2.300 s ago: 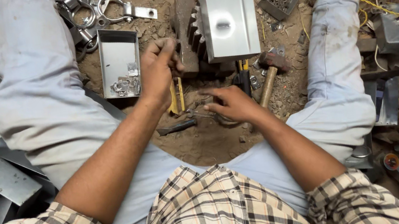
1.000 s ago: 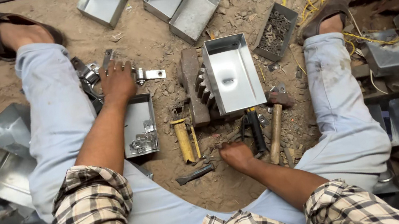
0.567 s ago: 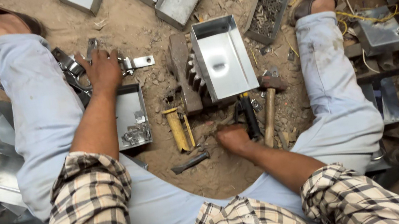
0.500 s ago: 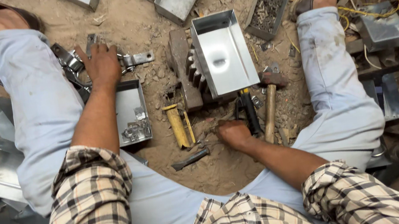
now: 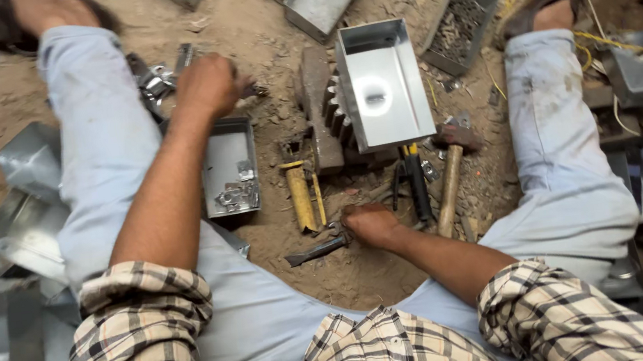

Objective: The person assembles a metal box by fitting metal sheets into a frame, securing them with a hammer, and then attaching a latch mechanism using a wrench.

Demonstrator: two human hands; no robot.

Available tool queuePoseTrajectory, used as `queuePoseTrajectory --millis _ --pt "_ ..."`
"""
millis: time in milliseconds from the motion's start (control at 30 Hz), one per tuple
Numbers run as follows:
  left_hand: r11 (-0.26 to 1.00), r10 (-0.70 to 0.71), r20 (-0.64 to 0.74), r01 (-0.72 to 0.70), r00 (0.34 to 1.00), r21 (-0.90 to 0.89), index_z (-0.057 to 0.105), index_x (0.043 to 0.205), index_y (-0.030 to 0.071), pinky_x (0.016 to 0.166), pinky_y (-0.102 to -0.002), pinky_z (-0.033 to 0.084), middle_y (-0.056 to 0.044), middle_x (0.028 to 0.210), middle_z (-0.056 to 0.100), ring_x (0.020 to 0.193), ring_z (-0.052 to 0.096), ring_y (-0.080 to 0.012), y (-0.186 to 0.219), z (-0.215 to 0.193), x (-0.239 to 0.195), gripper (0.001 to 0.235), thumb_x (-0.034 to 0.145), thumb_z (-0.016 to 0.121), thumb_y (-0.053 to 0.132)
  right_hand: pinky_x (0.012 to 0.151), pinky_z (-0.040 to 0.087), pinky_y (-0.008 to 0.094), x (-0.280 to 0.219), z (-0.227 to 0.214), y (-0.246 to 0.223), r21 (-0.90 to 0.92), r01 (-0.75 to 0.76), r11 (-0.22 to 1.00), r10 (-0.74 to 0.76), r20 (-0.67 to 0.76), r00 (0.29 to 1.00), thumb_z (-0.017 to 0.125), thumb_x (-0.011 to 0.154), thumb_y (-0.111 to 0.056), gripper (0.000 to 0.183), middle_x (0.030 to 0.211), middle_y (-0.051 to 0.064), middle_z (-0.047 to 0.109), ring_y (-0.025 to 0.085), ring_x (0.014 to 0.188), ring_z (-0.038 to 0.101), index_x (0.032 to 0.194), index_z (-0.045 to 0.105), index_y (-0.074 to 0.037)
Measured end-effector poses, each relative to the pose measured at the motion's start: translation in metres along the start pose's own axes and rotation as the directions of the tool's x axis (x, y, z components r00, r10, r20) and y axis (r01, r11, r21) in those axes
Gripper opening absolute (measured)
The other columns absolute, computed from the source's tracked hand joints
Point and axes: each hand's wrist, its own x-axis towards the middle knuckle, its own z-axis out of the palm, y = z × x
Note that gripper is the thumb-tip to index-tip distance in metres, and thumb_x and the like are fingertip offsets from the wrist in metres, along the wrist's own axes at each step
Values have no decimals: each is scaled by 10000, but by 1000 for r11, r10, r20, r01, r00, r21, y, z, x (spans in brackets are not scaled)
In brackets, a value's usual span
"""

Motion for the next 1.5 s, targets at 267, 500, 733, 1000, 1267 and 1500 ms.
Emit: queuePoseTrajectory --millis 267,500,733,1000,1267,1500 --pt "772 -165 -282 -55 945 -634 687 821 -19 859 -466 493 -170 1015 636 929 627 -307 42 -34 -75 506 1055 646 426 785 578 503 6 -18 -10 17 -27 999 27 4 1000 647 865 -160 138 1084 161 690 393 915 700 942 729 -80" --pt "21 -263 -132 -131 956 -991 699 1042 109 674 -275 554 -46 1002 719 780 649 -118 74 -35 -146 353 1056 520 413 827 545 514 -15 -61 -14 184 -4 983 10 -31 999 702 821 -129 281 1040 185 701 392 976 668 1096 650 -106" --pt "-49 -229 -120 -135 966 -990 644 1111 9 634 -306 621 -109 1057 743 755 739 -172 94 -46 -166 493 1058 471 467 684 589 345 -65 -167 -52 607 -135 783 63 139 988 644 979 -267 195 899 111 790 166 744 759 1086 578 -117" --pt "-25 -4 -131 -131 991 -991 618 1160 -38 691 -282 615 -150 1058 712 807 736 -203 125 0 -165 539 1116 460 475 626 551 278 -112 -189 -73 572 49 819 394 -621 677 803 871 -364 463 916 120 653 152 770 627 1201 678 -63" --pt "-254 66 73 88 995 -963 521 1300 20 770 -368 631 -136 1195 692 958 761 -240 159 -16 -186 685 972 392 608 419 366 221 -102 -170 -33 979 198 -49 361 -167 918 715 967 -373 327 865 85 759 35 479 457 1025 647 -58" --pt "-379 336 -114 24 935 -925 440 1513 83 1115 -444 525 -121 1328 645 1286 610 -260 190 -9 -198 948 901 387 804 446 388 228 -104 -144 -31 782 28 -623 59 11 998 605 1072 -367 333 796 39 678 42 472 438 991 628 -45"
